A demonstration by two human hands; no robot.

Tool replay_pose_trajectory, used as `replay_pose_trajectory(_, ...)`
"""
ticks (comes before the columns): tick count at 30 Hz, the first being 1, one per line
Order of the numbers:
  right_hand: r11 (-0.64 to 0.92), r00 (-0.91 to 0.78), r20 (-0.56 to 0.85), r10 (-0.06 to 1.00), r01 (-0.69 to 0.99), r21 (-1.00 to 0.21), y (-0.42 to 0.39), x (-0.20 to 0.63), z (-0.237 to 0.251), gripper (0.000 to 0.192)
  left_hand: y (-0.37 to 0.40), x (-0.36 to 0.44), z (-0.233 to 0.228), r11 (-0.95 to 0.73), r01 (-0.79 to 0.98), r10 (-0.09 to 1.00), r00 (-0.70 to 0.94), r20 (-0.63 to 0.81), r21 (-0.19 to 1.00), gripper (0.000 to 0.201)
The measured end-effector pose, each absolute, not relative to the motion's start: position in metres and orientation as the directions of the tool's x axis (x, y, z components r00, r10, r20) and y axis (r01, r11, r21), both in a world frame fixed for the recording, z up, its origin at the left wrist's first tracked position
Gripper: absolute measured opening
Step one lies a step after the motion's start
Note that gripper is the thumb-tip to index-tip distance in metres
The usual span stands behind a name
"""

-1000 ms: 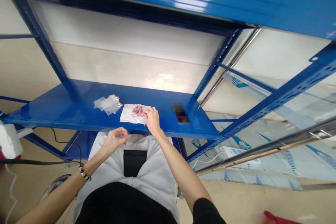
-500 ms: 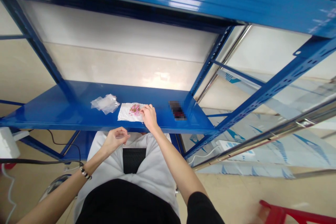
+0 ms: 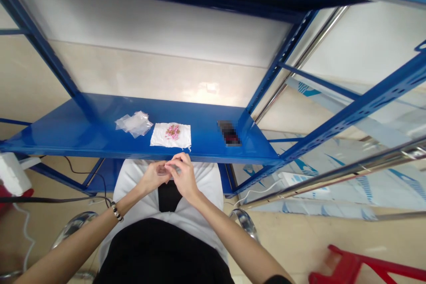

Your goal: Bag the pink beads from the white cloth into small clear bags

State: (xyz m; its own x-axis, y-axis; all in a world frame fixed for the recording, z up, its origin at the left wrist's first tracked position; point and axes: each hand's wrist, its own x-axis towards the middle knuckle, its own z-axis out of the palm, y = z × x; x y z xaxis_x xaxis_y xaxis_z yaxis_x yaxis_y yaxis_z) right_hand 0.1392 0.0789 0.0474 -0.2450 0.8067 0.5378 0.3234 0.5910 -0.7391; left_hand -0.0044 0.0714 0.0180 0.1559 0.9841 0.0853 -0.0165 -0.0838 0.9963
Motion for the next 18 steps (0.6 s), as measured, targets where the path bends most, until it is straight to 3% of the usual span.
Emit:
replay_pose_trajectory(9, 0.623, -0.3, 0.547, 0.782, 0.329, -0.71, 0.082, 0.14, 0.053, 0.014, 0.075, -0.01, 0.025, -0.043, -0.042, 0.987, 0.152, 0.049, 0.998, 0.014)
replay_pose_trajectory(18, 0.558, -0.199, 0.581, 0.789, 0.628, -0.542, 0.17, 0.158, 0.069, 0.013, 0.071, -0.011, 0.038, 0.017, -0.042, 0.993, 0.116, -0.012, 0.999, 0.028)
